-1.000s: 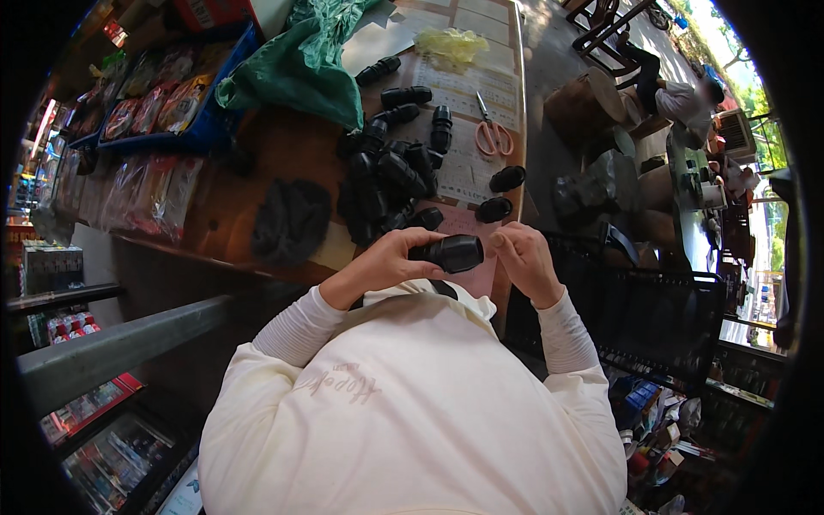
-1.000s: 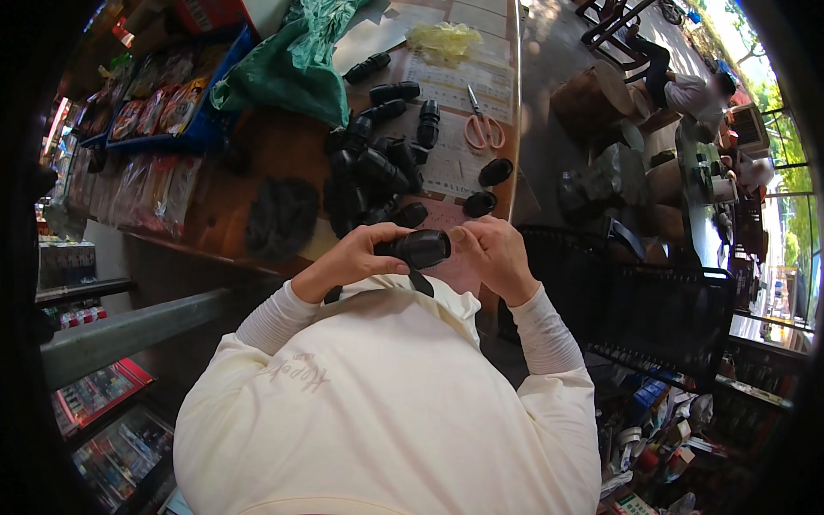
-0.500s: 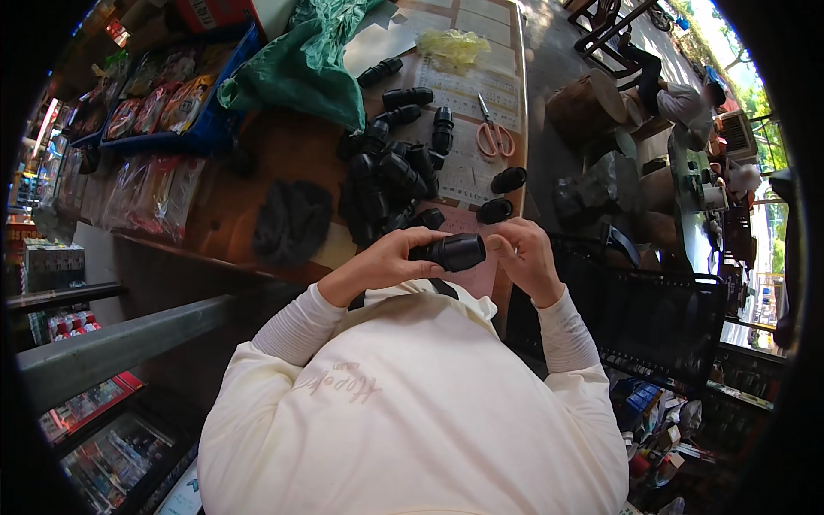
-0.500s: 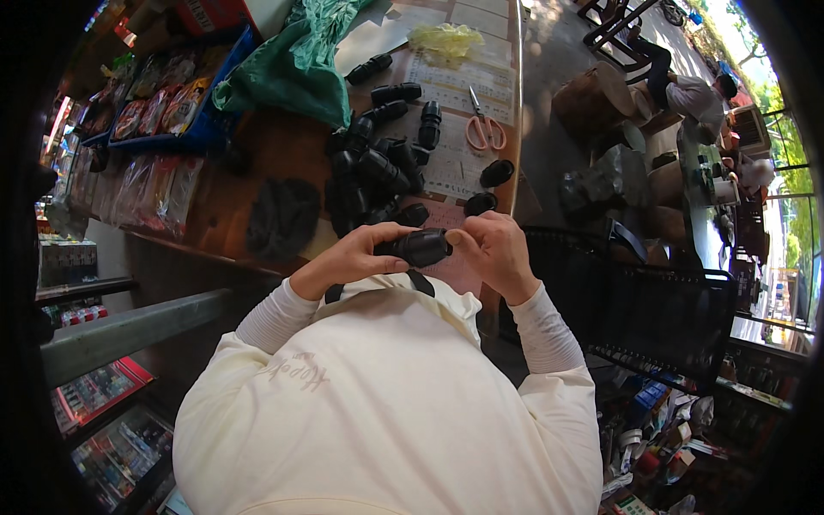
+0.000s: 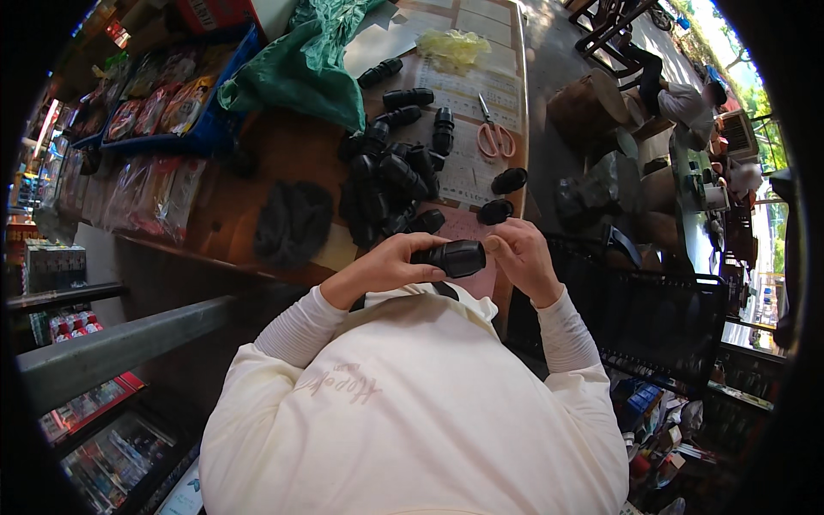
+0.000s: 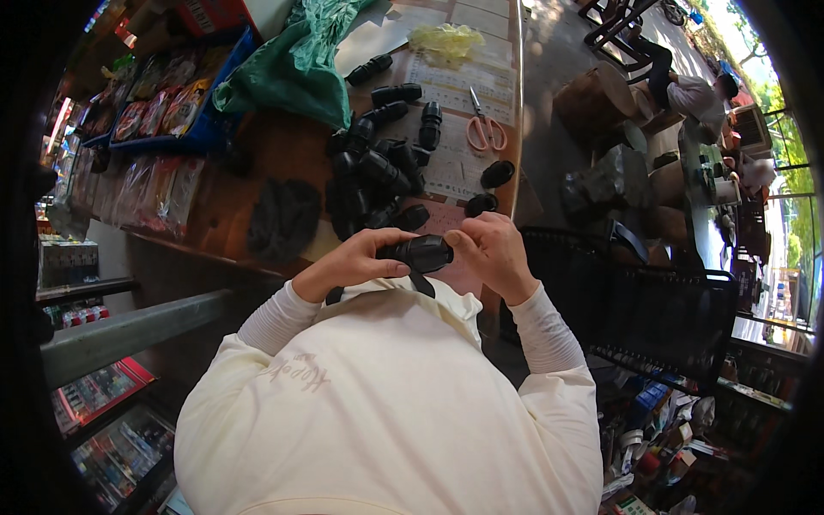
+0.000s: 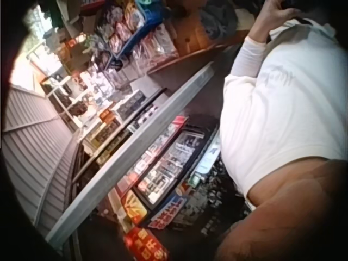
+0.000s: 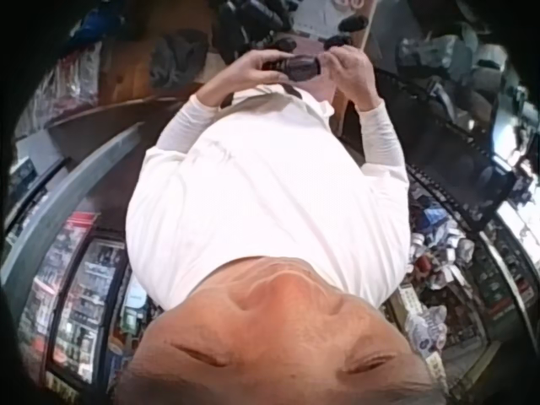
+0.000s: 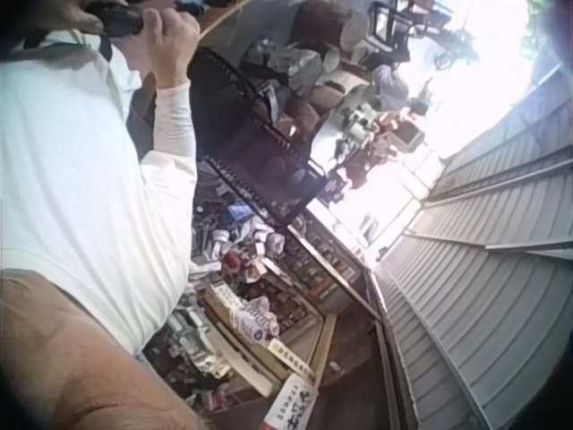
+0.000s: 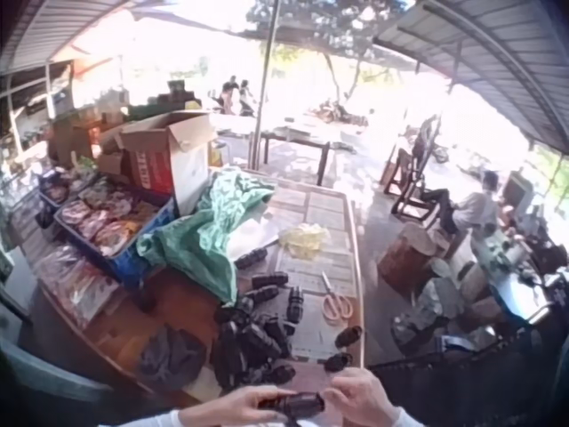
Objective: The person repeatedly picks up black cylindrical camera parts from a table, separates them into components, and reassembles them. The person handles the parts one at a time, rotating and twisting them to fit together.
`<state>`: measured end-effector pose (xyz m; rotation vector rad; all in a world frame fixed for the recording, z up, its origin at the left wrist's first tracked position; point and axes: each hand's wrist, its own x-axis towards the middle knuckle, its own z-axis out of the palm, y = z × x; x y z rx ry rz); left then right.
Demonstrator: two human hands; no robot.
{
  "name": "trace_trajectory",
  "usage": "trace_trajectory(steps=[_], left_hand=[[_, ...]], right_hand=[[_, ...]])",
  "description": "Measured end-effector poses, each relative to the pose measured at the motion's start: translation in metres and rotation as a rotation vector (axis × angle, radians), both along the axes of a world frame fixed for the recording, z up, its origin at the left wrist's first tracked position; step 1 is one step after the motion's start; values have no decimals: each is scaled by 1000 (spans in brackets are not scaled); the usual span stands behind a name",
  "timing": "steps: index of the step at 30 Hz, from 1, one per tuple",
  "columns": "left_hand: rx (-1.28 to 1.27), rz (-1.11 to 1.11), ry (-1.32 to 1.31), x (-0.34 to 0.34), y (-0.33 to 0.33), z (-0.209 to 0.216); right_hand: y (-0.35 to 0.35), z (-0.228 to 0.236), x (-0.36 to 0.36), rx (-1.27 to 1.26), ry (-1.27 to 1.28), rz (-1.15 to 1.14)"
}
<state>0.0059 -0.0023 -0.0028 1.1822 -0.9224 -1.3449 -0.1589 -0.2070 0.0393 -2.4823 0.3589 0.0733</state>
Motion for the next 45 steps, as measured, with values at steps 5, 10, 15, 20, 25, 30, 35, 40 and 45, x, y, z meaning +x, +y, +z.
trace_trajectory(steps=[5, 10, 15, 20, 25, 30, 35, 40, 45], left_hand=[[-17, -4, -6, 2, -1, -4], [-34, 6, 13, 0, -2, 1], [44, 9, 147, 3, 1, 3], [-7, -3, 132, 4, -1, -1], [-103, 245, -459, -11, -13, 3], [-214, 469, -876, -22, -28, -10], [-326, 443, -931, -6, -59, -27], [-289, 470, -906, 74, -124, -52], [235, 420, -1106, 140, -192, -90]], right_hand=[[17, 20, 6, 12, -239, 145], [11, 10, 6, 115, -252, 43], [6, 4, 1, 59, -178, 46], [18, 11, 9, 117, -346, 219], [29, -15, 9, 217, -287, -165], [26, -37, 15, 492, -334, -377], [-5, -32, 26, 266, -388, -350], [-58, -8, 52, -233, -284, -258], [-95, -46, 81, -517, -156, -201]])
